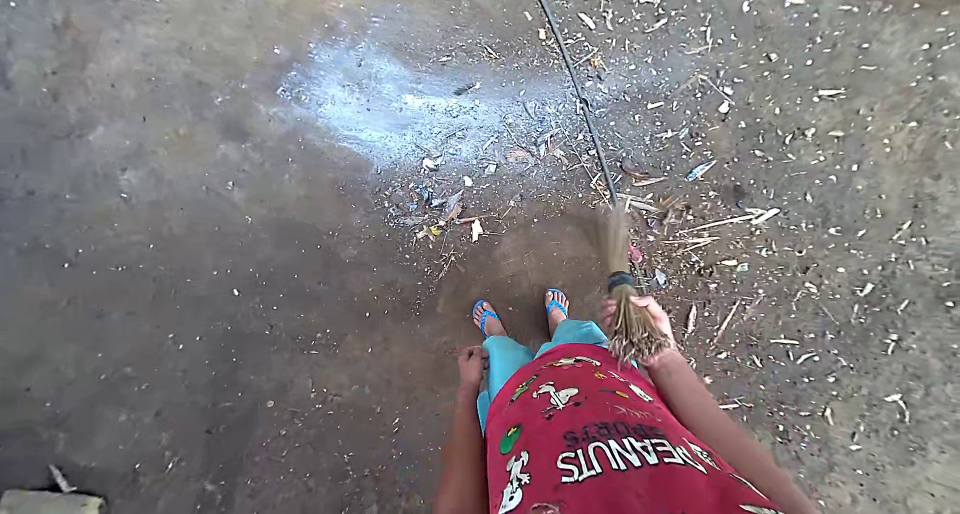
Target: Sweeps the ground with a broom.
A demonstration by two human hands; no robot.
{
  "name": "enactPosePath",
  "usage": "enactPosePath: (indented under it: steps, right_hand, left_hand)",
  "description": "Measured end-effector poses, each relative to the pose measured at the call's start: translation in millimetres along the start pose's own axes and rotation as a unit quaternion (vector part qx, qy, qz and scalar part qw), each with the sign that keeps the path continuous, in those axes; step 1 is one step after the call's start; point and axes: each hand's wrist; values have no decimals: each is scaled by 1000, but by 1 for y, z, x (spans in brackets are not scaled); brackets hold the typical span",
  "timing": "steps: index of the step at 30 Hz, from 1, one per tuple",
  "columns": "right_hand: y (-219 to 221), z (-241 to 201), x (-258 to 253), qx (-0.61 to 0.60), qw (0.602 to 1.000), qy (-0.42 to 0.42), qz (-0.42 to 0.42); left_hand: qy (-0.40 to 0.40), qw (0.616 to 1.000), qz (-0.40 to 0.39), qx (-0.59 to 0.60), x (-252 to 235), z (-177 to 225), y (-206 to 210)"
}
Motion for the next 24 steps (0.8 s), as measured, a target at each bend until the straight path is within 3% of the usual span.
enactPosePath:
  steps: [3,6,9,12,14,16,18,21,22,24]
  right_hand:
    - [45,48,-18,43,974,204,-94]
    - [81,99,-51,166,916,322,-172]
    - [118,176,-63,199,885,373,-194]
    - [132,250,-59,225,862,416,-185]
    - [127,276,-64,272,826,457,-187]
    - [112,278,-80,312,800,475,-192]
    - [84,261,-97,298,816,466,-169]
    - [29,201,-100,238,895,363,-106]
    - [11,176,-94,203,931,295,-62]
    - [-11,124,-80,122,983,139,18]
  left_hand:
    - [8,1000,-9,16,-11,-7,-8]
    - [9,1000,-19,8,-16,-20,-24]
    - [33,999,0,21,7,-23,-59]
    - [86,990,70,91,30,-43,-94]
    - [49,990,105,82,32,-64,-114]
    - [-24,995,90,43,29,-91,-131]
    - [-87,993,72,20,29,-116,-143]
    - [-100,992,45,-53,33,-132,-152]
    - [-72,993,29,-84,30,-137,-154]
    - [65,990,-21,-125,-3,-174,-157]
Point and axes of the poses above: each hand's wrist, its own x-axis away from the middle knuckle, its own y-axis out of the palm, z = x × y, and after that the axes turned 2 degrees about -y, right-handed
